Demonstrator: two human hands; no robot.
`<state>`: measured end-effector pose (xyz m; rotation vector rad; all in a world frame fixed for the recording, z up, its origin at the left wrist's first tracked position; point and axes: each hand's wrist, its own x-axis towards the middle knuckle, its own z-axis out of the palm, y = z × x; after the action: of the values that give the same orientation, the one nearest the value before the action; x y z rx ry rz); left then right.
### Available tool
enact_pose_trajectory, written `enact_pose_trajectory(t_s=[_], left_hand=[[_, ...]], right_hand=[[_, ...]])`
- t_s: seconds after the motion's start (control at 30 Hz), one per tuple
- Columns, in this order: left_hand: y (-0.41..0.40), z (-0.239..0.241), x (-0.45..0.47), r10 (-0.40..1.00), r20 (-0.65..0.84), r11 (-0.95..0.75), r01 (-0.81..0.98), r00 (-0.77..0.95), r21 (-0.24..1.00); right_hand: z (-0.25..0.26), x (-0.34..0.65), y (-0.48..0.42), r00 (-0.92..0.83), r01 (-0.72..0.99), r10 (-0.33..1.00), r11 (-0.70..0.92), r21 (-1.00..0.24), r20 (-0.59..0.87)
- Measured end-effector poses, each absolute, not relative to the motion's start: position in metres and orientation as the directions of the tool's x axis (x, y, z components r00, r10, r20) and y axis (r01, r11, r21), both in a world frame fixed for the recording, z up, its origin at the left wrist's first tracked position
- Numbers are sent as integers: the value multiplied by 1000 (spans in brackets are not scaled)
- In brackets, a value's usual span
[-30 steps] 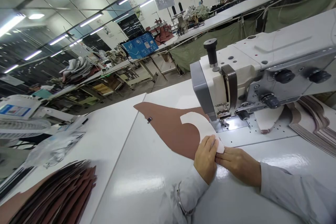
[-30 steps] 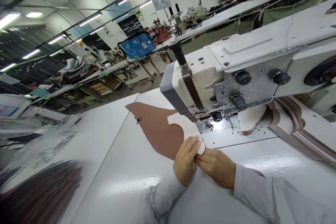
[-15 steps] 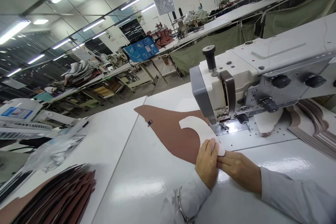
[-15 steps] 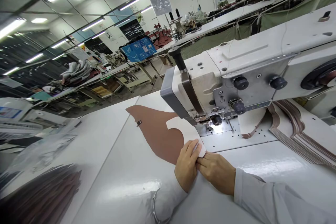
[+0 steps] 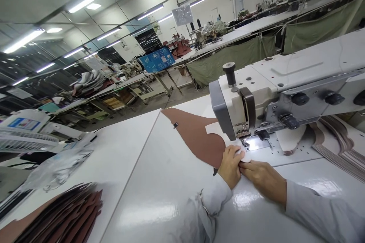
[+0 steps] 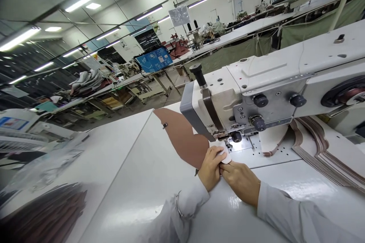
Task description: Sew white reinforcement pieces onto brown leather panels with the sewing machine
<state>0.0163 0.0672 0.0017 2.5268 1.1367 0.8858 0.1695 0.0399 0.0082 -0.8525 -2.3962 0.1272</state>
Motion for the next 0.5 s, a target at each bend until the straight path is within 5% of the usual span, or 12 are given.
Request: enact_pose_trajectory(t_s=[0.5], left_hand=[[84,-2,22,721,447,-692,571,529,442]], right_hand=[[9,176,49,-595,556,652,756,-345,470]])
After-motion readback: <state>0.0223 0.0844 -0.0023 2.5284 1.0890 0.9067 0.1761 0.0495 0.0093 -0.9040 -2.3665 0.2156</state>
